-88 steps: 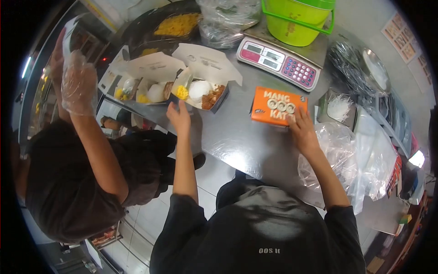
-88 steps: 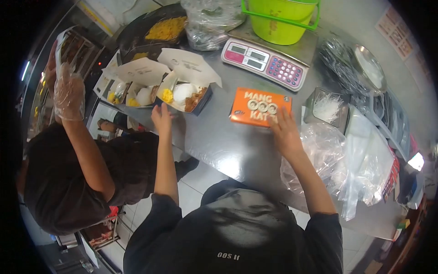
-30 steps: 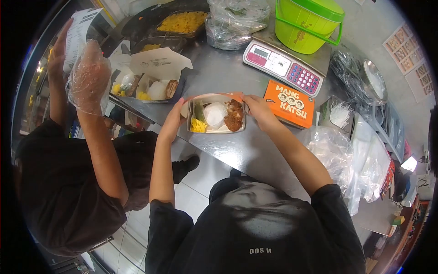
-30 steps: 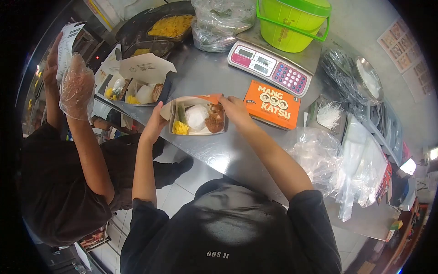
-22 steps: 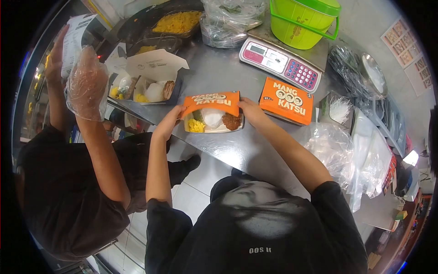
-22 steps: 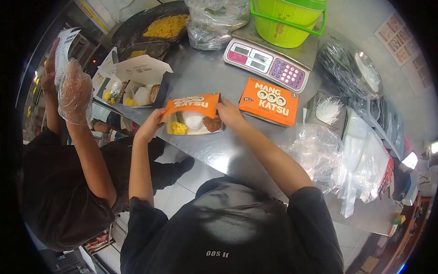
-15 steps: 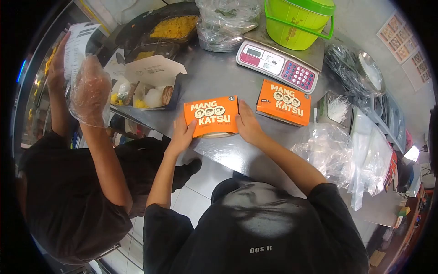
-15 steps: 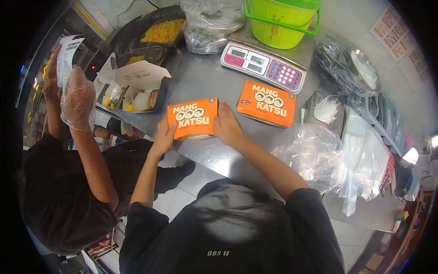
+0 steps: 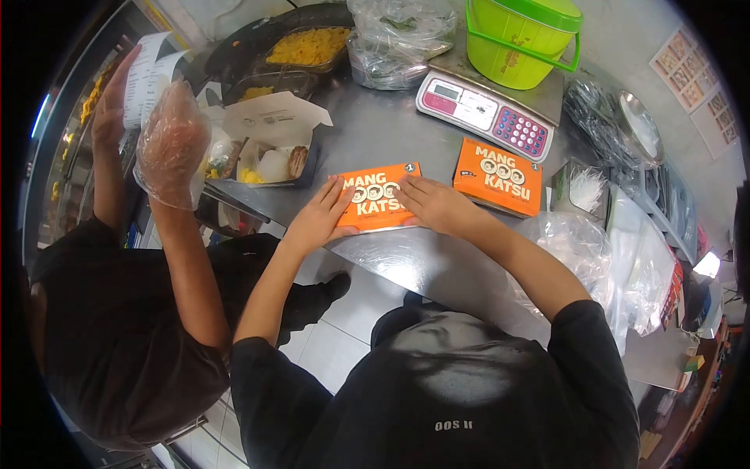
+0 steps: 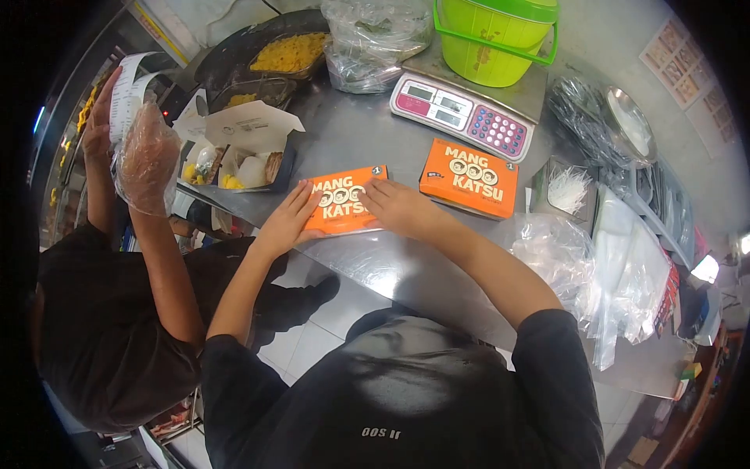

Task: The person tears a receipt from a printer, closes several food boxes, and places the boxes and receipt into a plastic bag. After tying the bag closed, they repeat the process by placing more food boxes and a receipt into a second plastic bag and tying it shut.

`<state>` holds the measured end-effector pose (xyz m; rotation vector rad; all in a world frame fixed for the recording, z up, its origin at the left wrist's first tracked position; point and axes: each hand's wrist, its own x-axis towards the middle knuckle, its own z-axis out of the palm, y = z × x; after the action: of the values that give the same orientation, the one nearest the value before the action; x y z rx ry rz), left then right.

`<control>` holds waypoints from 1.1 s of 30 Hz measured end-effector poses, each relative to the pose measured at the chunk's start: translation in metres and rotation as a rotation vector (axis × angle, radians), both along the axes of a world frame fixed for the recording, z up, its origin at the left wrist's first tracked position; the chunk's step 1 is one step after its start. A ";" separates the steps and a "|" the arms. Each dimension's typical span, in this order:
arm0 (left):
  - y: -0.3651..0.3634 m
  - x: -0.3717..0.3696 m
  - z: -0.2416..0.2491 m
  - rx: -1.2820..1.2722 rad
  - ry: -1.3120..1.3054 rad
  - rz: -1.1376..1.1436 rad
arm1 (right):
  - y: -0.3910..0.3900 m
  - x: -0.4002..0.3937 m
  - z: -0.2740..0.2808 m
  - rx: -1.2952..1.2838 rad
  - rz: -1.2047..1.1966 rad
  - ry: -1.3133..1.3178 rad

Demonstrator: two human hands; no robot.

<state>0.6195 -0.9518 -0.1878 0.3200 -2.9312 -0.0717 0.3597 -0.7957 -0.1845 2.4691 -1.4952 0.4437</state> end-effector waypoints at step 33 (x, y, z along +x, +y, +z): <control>0.066 -0.222 0.018 0.673 0.516 -0.334 | 0.140 -0.089 0.014 -0.262 -0.809 -0.556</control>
<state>0.3977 -0.8856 -0.1698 -0.0993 -2.3276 -1.0265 0.2710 -0.6557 -0.1708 1.4078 -2.2746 1.0972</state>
